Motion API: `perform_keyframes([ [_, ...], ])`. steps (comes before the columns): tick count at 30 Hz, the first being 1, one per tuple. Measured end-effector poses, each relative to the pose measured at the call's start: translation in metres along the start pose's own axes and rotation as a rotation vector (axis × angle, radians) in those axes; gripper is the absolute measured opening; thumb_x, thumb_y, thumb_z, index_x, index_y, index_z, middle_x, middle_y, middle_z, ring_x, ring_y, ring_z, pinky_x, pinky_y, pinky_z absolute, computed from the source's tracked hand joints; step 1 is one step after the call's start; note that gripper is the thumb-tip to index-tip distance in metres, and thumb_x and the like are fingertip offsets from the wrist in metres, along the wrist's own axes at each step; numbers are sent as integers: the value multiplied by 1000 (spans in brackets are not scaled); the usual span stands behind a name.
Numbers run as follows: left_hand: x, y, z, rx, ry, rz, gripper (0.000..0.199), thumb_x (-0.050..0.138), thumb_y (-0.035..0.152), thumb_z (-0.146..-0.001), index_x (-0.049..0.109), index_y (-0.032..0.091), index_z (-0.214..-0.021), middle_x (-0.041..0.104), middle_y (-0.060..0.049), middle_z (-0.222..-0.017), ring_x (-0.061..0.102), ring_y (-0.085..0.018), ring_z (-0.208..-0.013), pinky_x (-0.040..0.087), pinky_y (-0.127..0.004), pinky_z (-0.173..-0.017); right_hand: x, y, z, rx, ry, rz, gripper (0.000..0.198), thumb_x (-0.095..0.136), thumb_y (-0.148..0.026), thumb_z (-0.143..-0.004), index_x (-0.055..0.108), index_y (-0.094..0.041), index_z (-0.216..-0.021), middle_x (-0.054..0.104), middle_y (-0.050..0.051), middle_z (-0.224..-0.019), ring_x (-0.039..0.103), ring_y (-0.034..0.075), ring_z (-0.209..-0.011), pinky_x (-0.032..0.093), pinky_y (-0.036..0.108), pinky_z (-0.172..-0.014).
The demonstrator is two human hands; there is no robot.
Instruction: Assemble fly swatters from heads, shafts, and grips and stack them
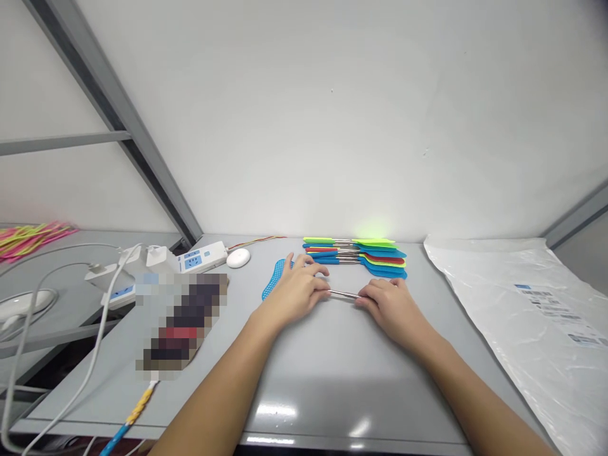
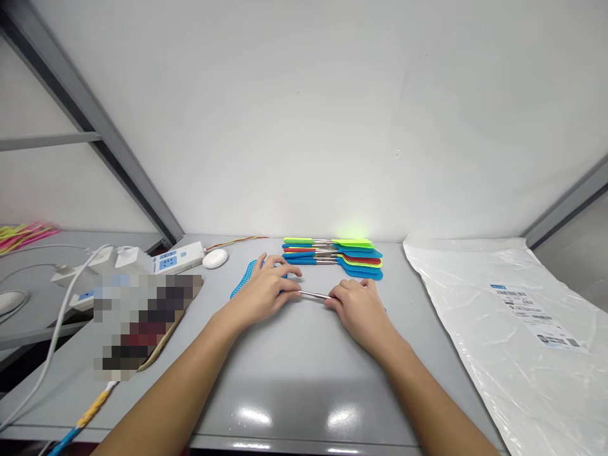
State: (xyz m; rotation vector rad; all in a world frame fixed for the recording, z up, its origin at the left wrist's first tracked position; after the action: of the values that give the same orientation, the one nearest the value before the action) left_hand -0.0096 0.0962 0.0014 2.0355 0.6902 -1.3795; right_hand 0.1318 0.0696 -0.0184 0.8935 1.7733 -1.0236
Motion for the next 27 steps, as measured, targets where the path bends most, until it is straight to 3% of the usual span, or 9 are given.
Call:
perform_keyframes([
  [5,-2,-21,6,-57,-29,-3,20,52,37,-90,72,35,-86,60,4,-119,39,-26,-116,11,-65,-107,-1,10,2,23,-14,20,26,45,-36,-95,64,-23,-83,66,0,-85,58,16,-85,29,36,-82],
  [11,6,13,-3,2,37,-62,21,50,37,-91,66,30,-103,63,-1,-106,43,-24,-112,9,-62,-109,-4,8,2,19,12,5,24,43,-32,-96,63,-23,-86,65,0,-86,57,16,-85,29,35,-83],
  [16,14,32,-10,54,52,-99,23,44,24,-95,66,25,-88,65,0,-82,50,-18,-95,9,-59,-111,-4,3,1,5,15,-24,25,41,-33,-97,63,-23,-88,65,0,-87,57,15,-85,30,35,-83],
  [27,-9,-8,1,-41,71,-162,23,49,34,-92,67,24,-82,65,-1,-97,45,-24,-106,12,-65,-106,-5,23,5,30,-15,-48,28,40,-34,-97,64,-25,-85,65,-1,-88,58,16,-87,31,35,-82],
])
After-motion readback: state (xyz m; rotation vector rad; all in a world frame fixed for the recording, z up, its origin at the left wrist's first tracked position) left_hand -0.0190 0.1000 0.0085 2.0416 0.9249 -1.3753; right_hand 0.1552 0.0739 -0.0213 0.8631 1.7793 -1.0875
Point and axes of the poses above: each hand's wrist, its own z-axis away from the middle knuckle, its own x-axis out of the palm, y = z × x, the point moved 10 cm from there along -z, towards the middle knuckle
